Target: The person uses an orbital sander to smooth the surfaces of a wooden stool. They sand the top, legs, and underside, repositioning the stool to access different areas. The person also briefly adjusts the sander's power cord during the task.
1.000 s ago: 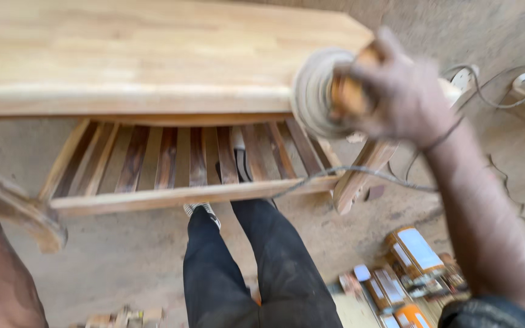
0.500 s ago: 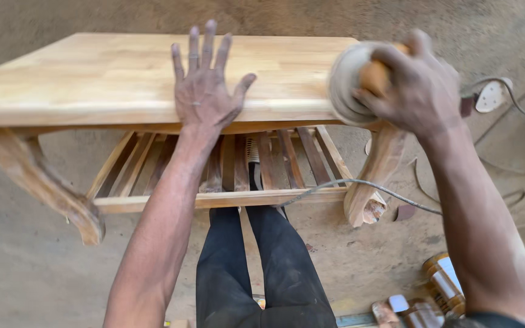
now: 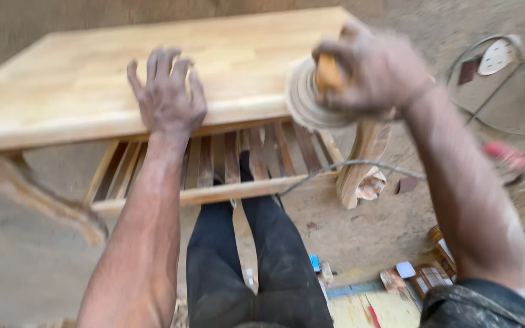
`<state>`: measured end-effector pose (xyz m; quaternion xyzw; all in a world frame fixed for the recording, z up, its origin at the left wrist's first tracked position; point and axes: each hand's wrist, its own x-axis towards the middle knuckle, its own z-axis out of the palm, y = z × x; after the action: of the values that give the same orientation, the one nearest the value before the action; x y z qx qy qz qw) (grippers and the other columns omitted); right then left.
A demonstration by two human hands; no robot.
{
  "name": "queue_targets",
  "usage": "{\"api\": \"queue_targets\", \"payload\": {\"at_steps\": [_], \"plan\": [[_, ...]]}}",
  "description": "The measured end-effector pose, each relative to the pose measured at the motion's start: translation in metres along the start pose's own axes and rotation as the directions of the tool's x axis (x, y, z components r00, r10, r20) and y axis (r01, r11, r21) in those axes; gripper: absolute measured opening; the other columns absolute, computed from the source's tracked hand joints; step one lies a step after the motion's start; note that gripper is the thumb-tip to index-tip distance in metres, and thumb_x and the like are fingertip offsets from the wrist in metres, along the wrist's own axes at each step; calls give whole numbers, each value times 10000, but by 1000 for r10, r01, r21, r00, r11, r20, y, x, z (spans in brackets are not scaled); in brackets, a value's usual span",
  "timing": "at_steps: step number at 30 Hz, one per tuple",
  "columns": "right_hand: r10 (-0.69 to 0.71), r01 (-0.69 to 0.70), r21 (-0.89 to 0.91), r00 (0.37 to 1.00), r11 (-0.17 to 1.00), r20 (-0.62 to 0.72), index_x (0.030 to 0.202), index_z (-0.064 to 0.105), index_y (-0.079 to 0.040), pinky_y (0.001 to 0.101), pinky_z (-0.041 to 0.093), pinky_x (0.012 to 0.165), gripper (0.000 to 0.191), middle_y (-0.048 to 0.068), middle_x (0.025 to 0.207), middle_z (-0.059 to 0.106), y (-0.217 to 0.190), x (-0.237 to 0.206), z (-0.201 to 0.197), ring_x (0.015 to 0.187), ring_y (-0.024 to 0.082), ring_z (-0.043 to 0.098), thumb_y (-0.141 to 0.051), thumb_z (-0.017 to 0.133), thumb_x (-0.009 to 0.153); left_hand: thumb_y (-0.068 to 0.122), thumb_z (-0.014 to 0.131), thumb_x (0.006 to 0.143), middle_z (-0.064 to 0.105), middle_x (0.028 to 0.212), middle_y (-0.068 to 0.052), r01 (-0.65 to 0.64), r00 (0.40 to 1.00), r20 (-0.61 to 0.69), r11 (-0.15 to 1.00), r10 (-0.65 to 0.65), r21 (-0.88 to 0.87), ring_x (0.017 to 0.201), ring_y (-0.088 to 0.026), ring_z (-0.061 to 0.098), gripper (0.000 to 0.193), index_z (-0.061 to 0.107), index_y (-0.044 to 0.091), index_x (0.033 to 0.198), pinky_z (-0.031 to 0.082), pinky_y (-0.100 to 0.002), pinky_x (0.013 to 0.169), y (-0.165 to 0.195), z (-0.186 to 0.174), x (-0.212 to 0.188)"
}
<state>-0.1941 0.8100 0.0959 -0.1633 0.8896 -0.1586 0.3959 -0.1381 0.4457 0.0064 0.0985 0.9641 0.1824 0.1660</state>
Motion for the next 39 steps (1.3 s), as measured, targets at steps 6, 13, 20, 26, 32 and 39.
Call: {"api": "queue_targets", "payload": {"at_steps": [6, 13, 20, 26, 32, 39], "plan": [[-3, -146, -223, 830, 964, -557, 1223, 722, -214, 350, 609, 660, 506, 106, 1291, 609, -7, -104, 52, 874, 240, 727, -510, 926, 867, 248, 557, 1011, 641, 1331, -98, 62, 998, 22, 998, -63, 22, 1366, -285, 520, 217, 714, 121, 1090, 185, -678, 1185, -2, 6, 0], [36, -154, -193, 861, 969, -507, 1204, 704, -161, 292, 594, 566, 479, 177, 1192, 558, 36, -86, 50, 816, 223, 696, -490, 883, 905, 211, 550, 990, 629, 1308, -109, 1, 1000, -1, 997, 0, 74, 1327, -267, 523, 220, 717, 119, 1100, 201, -657, 1163, -9, 11, -7], [386, -437, 22, 816, 899, 431, 1352, 621, -333, 523, 532, 795, 762, 100, 1190, 697, 73, 57, -2, 979, 320, 664, -524, 878, 660, 204, 548, 1031, 639, 1304, -92, -17, 1000, 20, 999, 16, 41, 1327, -244, 539, 205, 719, 115, 1102, 210, -653, 1173, 1, -5, -4], [371, -455, 76, 802, 887, 469, 1327, 634, -310, 495, 593, 798, 734, 145, 1171, 743, 42, 45, -18, 923, 332, 733, -533, 852, 663, 180, 524, 1023, 660, 1276, -90, -39, 999, 17, 998, 38, 49, 1289, -233, 563, 220, 725, 96, 1058, 246, -622, 1159, -8, -2, -9], [128, -183, -177, 951, 967, -281, 1253, 703, -257, 395, 602, 681, 547, 91, 1189, 600, 48, -100, 14, 827, 251, 695, -511, 922, 822, 161, 519, 1020, 663, 1233, -86, -56, 998, -7, 997, 56, 53, 1292, -240, 579, 213, 724, 112, 1045, 231, -607, 1175, -10, 0, -11], [124, -263, -118, 745, 958, -655, 1212, 620, -175, 309, 654, 764, 480, 97, 1291, 542, 92, -156, 64, 997, 232, 721, -432, 919, 938, 169, 514, 1039, 660, 1248, -84, -56, 998, -30, 995, 58, 78, 1295, -229, 576, 217, 724, 115, 1039, 221, -606, 1199, -6, -2, -15]]}}
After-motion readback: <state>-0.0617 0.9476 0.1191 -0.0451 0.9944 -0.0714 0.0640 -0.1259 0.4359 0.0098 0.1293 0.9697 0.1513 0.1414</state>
